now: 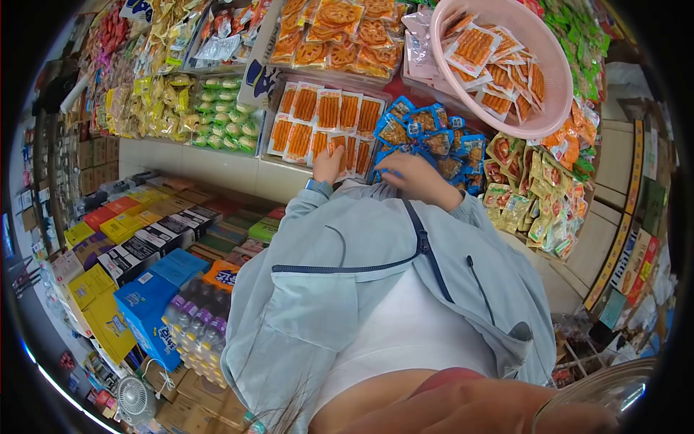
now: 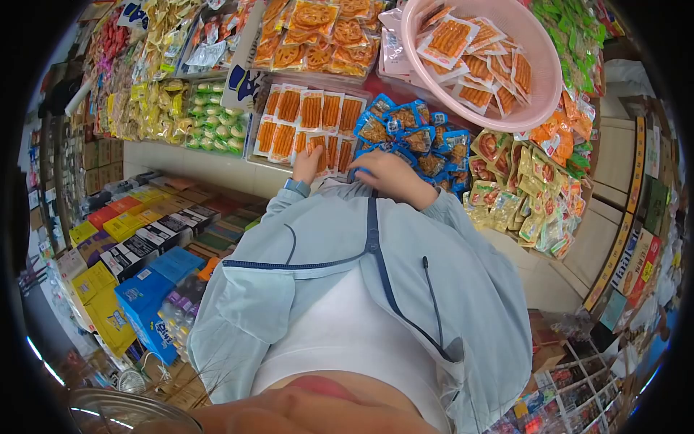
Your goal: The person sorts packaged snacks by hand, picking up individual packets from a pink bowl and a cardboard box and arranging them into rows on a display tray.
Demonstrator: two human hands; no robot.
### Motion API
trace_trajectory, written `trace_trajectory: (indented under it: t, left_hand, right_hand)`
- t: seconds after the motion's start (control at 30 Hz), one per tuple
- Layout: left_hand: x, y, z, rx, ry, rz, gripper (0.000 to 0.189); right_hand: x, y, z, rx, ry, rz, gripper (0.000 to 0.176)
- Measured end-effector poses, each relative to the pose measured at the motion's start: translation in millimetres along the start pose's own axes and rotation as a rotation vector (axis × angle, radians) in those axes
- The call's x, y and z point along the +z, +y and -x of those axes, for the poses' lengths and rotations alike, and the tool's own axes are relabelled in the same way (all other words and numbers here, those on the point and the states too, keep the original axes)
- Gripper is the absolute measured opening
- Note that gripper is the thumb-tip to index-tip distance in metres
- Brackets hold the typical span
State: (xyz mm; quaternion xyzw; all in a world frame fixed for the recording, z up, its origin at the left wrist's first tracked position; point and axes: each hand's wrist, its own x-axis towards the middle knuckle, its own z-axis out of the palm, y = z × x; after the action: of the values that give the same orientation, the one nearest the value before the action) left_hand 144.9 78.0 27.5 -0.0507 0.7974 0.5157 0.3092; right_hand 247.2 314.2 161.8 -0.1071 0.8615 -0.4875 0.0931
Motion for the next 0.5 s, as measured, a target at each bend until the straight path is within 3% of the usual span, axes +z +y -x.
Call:
trace_trajectory:
  t: [0.07, 0.17, 0.27, 0.3, 0.4, 0.47, 0.5]
  left_hand:
    - [-1, -16, -12, 0.399, 0.130, -0.249, 0.031]
    - [9, 2, -14, 0.246, 0.065, -0.705, 0.035]
    - [22, -11, -19, 0.640, 0.061, -0.910, 0.040]
    - [25, -7, -15, 0.611, 0.067, -0.963, 0.043]
    - [31, 5, -5, 0.534, 0.105, -1.070, 0.052]
    - [33, 10, 1, 0.492, 0.146, -1.077, 0.058]
    - [33, 11, 6, 0.536, 0.187, -1.085, 0.060]
  right_hand:
    - [-7, 3, 2, 0.050, 0.198, -0.144, 0.020]
    - [-19, 0, 3, 0.198, 0.279, -0.284, 0.017]
    - [-24, -1, 6, 0.095, 0.341, -0.150, 0.016]
    - [-29, -4, 7, 0.063, 0.354, -0.115, 0.016]
    - [-50, -6, 18, 0.044, 0.643, -0.141, 0.016]
    - [-89, -25, 22, -0.071, 0.956, 0.116, 0.019]
    - [-105, -14, 29, -0.021, 1.097, 0.188, 0.018]
